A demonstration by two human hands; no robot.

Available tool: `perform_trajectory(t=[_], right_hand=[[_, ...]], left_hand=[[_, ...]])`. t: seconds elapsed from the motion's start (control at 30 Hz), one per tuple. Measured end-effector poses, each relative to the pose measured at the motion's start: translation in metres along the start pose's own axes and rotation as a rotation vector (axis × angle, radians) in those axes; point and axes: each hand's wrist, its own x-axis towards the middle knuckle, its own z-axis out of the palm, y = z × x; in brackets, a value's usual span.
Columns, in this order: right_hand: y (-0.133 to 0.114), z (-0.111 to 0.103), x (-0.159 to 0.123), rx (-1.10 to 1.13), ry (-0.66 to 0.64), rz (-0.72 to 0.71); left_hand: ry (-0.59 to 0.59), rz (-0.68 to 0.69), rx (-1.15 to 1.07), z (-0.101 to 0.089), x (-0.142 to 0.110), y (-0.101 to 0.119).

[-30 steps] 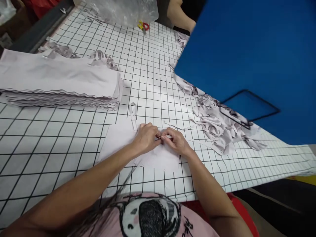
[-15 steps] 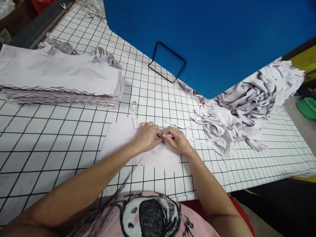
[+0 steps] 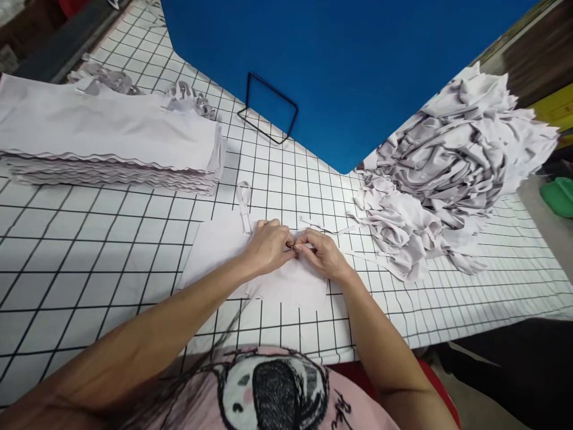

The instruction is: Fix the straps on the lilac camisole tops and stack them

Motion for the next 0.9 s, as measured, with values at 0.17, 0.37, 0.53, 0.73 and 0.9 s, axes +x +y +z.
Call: perform_trajectory(t=[0.17, 0.37, 0.53, 0.73, 0.9], right_hand=[[0.0, -0.003, 0.001, -0.028, -0.012, -0.014], [-0.003, -0.015, 0.003, -0.143, -0.123, -0.057], [-0.009, -0.029, 0.017, -0.259, -0.312, -0.153], [-0.016, -0.035, 0.046, -0.356, -0.575, -0.225], [-0.016, -0.057, 0.065, -0.256, -0.664, -0.152]], left_hand=[[-0.017, -0.001, 0.011, -0.001, 0.0, -0.001], [-0.041, -0.004, -0.011, -0.002, 0.001, -0.001], [-0.057, 0.003, 0.002, -0.004, 0.003, 0.0], [-0.098, 0.008, 0.045, -0.008, 0.004, 0.002], [-0.075, 0.024, -0.025, -0.008, 0.003, 0.0]])
